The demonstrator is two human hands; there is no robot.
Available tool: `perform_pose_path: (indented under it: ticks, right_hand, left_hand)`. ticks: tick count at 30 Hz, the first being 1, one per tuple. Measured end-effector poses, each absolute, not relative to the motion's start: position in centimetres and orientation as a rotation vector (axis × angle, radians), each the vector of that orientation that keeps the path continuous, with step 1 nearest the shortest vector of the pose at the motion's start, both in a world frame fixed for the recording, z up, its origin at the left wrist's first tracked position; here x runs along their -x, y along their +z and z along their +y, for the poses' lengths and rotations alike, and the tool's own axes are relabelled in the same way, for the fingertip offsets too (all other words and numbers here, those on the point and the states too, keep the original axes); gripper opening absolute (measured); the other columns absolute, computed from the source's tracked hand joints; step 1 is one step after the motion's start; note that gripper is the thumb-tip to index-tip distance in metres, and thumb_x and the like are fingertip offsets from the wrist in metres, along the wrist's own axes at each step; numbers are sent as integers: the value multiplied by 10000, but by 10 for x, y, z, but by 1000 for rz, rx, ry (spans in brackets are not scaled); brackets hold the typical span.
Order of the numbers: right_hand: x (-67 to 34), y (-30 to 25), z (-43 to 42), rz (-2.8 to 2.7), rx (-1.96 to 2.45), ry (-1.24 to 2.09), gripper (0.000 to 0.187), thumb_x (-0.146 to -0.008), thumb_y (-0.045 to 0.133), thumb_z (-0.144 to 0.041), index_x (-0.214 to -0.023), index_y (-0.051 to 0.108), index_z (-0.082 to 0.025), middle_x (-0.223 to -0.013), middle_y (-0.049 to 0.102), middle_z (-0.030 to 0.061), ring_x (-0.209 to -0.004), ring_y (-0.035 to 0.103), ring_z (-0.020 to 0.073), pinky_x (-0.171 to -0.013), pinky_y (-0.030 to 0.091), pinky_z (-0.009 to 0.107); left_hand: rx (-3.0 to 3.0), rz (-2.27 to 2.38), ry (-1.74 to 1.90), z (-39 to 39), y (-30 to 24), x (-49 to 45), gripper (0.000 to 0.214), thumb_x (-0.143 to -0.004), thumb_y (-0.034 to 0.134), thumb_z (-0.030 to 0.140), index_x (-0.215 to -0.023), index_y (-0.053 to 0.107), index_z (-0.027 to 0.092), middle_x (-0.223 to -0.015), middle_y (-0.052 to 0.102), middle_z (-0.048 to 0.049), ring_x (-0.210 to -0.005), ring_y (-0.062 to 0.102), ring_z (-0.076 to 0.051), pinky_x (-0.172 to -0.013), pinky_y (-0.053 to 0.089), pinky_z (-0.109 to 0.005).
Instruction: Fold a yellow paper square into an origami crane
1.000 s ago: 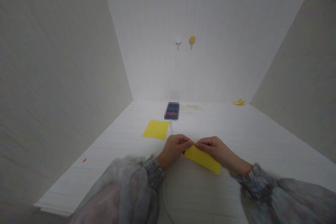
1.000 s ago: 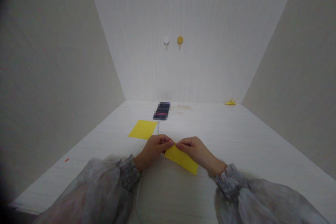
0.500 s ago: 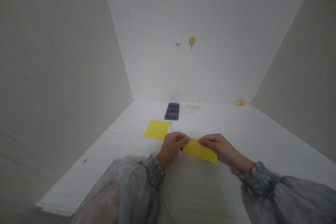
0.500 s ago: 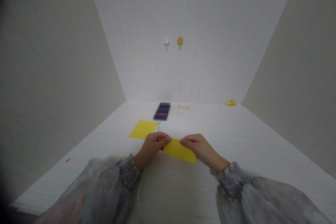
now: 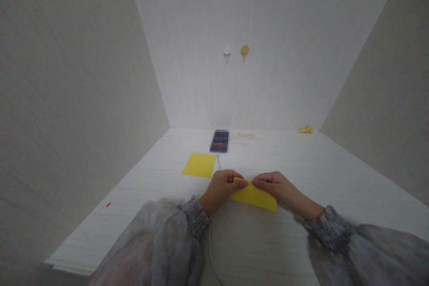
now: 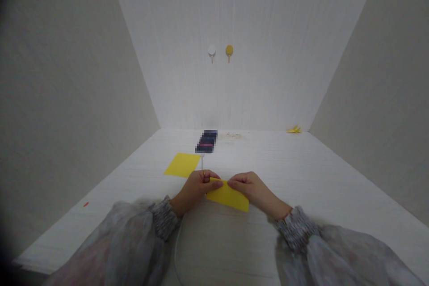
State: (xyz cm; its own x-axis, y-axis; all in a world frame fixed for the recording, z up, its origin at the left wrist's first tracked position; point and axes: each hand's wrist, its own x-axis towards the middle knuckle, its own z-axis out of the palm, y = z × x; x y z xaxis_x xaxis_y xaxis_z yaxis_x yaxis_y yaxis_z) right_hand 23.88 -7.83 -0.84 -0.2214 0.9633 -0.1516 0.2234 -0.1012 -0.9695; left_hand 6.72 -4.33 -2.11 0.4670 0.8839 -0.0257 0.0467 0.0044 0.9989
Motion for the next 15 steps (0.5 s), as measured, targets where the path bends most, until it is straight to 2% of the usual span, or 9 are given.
perform_pose_path:
  ticks: [15]
  right_hand:
    - [-235,-6,-80,-1585,1360,1352,261,-688,532,-383,-647,618,-140,-542,550,-6,-466,443,86,-447,314,205]
  left_hand:
    - [-1577,890,711,-45,-20,-66,364,-572,606,438,-745,628,119,-672,624,-55,-580,544,-127,-523,407,-219]
